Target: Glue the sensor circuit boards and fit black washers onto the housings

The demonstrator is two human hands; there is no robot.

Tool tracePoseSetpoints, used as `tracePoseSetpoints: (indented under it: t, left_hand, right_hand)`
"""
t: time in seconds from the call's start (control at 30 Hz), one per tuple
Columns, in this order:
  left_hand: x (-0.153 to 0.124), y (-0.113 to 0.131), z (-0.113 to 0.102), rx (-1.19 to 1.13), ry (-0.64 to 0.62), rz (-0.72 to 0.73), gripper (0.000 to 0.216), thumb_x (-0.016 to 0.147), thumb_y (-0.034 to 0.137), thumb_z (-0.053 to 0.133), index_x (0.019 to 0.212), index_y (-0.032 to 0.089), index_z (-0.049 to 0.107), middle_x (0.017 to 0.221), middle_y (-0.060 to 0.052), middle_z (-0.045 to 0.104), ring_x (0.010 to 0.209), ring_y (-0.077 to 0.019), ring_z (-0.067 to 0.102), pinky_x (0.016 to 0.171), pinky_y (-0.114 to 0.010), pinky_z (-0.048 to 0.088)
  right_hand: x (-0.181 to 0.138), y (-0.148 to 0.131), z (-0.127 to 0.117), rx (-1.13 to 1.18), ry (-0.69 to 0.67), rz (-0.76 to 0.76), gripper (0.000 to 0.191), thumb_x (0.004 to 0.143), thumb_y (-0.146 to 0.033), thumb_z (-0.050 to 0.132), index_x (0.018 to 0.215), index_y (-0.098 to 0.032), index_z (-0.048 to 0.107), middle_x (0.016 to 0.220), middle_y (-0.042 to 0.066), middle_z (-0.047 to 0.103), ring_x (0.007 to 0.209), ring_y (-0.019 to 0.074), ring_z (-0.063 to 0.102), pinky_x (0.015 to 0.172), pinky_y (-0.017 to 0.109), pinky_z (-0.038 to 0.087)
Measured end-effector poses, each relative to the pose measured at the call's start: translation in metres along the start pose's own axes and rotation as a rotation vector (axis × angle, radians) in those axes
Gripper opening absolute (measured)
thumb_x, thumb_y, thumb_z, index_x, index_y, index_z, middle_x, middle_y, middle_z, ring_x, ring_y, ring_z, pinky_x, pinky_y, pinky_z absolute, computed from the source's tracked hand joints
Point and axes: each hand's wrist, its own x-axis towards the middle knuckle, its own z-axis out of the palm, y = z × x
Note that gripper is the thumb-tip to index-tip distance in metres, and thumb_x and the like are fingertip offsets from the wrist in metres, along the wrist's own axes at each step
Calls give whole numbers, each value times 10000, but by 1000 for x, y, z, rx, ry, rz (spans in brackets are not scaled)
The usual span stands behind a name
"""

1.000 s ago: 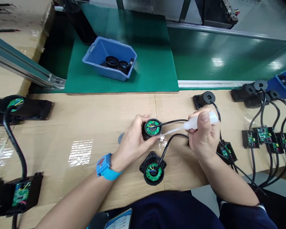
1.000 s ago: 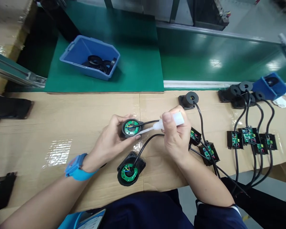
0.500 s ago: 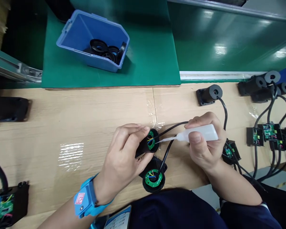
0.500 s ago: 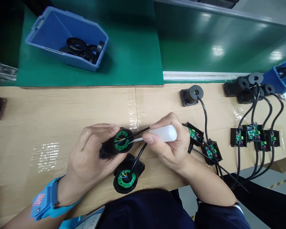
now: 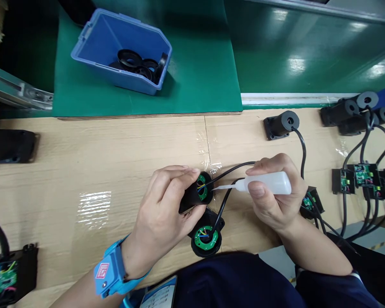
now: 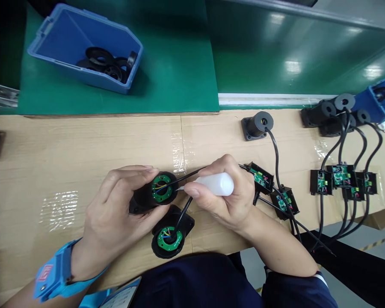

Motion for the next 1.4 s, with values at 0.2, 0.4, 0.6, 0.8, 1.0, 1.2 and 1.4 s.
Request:
tracePoseSetpoints:
  t: [0.2, 0.4, 0.6, 0.8, 1.0, 1.2, 1.4]
  left_hand:
    - [3, 3, -2, -46, -16, -65, 449, 805, 180, 745, 1214, 223, 563, 1100, -68, 687, 1055, -262, 696, 890, -400, 621]
    - [3, 3, -4, -164, -81, -194, 425, 821, 278, 767, 1198, 247, 572, 1084, -64, 705, 997, -261, 716, 837, -419, 622]
    - [4, 3, -7, -283, -168, -358, 416, 807, 335, 792, 1157, 226, 597, 1073, -60, 739, 952, -242, 742, 809, -383, 610]
    - [4, -3, -4, -426, -235, -407, 496, 803, 343, 828, 1241, 260, 609, 1261, -76, 719, 1117, -269, 725, 931, -416, 626]
    - [0, -8, 3, -614, -294, -422, 545, 853, 306, 808, 1329, 299, 545, 1452, -83, 626, 1405, -290, 562, 1144, -458, 530]
    - [1, -6, 5, -680, -283, -456, 518, 834, 300, 832, 1282, 303, 572, 1417, -71, 655, 1416, -290, 551, 1153, -476, 523]
    - [2, -4, 7, -683, -245, -434, 521, 824, 292, 844, 1274, 296, 582, 1375, -61, 677, 1305, -264, 645, 1124, -460, 551]
  right_hand:
    - [-3, 2, 0, -48, 19, -48, 163, 922, -372, 739, 1037, -270, 686, 813, 3, 687, 574, 136, 592, 468, 309, 488]
    - [-4, 5, 2, -114, 42, -187, 237, 939, -355, 717, 1149, -257, 668, 813, 7, 693, 602, 159, 624, 489, 333, 517]
    - [-2, 6, 4, -72, 57, -363, 384, 916, -338, 753, 1269, -261, 627, 792, 13, 706, 576, 176, 626, 461, 338, 518]
    - [2, 0, 8, 174, 215, 71, 268, 913, -517, 723, 902, -253, 672, 710, -12, 632, 493, 131, 553, 392, 299, 400]
    - [11, -2, 18, 242, 125, 120, 239, 927, -448, 733, 858, -234, 651, 698, -36, 620, 539, 83, 552, 460, 239, 434]
    - [11, -5, 19, 252, 14, 118, 171, 921, -375, 747, 888, -236, 652, 769, -44, 671, 582, 71, 604, 489, 211, 466]
    - [13, -7, 20, 239, 1, 66, 198, 903, -377, 772, 873, -216, 660, 758, -55, 660, 562, 44, 587, 480, 180, 443]
